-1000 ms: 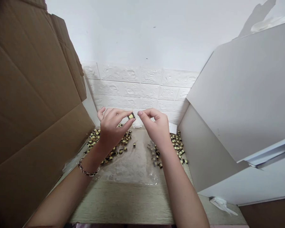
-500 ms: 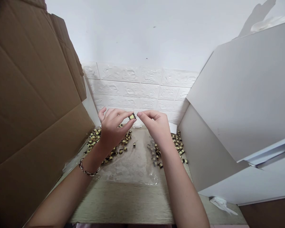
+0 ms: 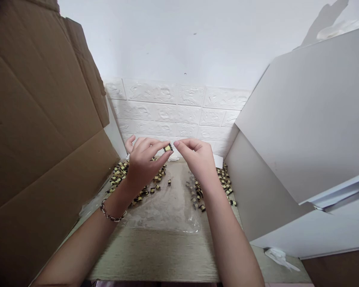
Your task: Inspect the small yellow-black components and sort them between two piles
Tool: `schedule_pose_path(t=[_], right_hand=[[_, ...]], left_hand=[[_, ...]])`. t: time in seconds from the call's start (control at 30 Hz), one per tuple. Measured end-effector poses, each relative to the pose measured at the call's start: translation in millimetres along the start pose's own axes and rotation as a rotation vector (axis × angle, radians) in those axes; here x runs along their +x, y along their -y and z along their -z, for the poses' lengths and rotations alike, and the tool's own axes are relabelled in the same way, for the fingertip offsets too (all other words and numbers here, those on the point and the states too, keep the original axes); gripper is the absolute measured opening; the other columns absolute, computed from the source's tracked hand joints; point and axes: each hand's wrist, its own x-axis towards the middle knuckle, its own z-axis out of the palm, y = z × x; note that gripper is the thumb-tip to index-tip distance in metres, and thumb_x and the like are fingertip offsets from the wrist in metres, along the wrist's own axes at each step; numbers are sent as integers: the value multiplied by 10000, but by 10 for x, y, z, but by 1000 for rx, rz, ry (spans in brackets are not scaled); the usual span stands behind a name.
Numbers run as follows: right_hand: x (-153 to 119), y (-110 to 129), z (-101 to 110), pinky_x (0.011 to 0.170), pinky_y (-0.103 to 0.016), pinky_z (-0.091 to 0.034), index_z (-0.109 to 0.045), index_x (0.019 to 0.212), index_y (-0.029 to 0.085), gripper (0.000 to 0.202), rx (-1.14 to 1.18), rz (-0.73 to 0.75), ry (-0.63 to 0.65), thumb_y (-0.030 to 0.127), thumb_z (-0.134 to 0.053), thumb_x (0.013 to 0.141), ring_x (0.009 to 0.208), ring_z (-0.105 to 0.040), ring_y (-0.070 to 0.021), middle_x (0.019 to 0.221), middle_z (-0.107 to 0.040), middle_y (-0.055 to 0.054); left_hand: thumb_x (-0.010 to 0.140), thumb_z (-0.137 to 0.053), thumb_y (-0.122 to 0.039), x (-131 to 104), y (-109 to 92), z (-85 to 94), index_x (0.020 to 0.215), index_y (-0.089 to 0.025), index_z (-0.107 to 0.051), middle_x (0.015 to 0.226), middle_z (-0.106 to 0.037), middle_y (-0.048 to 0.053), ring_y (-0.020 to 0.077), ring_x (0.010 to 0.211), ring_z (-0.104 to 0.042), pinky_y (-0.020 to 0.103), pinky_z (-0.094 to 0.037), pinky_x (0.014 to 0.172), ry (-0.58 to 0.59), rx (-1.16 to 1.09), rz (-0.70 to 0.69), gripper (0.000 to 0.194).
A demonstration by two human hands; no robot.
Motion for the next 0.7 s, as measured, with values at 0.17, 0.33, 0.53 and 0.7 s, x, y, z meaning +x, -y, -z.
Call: schedule_pose_path(t=[0.17,0.33,0.53,0.7], right_hand=[[2,7,20,542,-220,-365,-658,644,175,154,2,0,14,326,-633,665,546,-469,-85,567,-564,21],[-16,33,28,563,-234,-370,-660,659,165,171,-65,5,-14,332,-627,666,578,-487,-99,605,-589,7],[-6,23,16,562,-226,-365,-658,666,163,174,-52,-24,25,334,-630,665,591,-494,-96,621,-597,7],[12,-11,10,545,-222,-362,-650,636,166,179,-9,-17,42,343,-636,658,557,-474,-90,573,-565,16]], left_hand=[[761,-550,-326,-2,13,-6,832,-249,-607,705,-606,-25,122,720,-532,383,-199,911,0,-1,2,119],[756,-556,-327,-3,16,-5,832,-250,-610,705,-603,-27,123,723,-531,383,-199,911,-1,-6,3,121],[758,-554,-324,4,4,3,843,-252,-608,712,-605,-29,123,731,-534,384,-196,916,15,-8,6,123],[761,-550,-325,-2,-2,3,849,-255,-612,711,-610,-21,127,730,-533,383,-191,918,16,-11,10,128]])
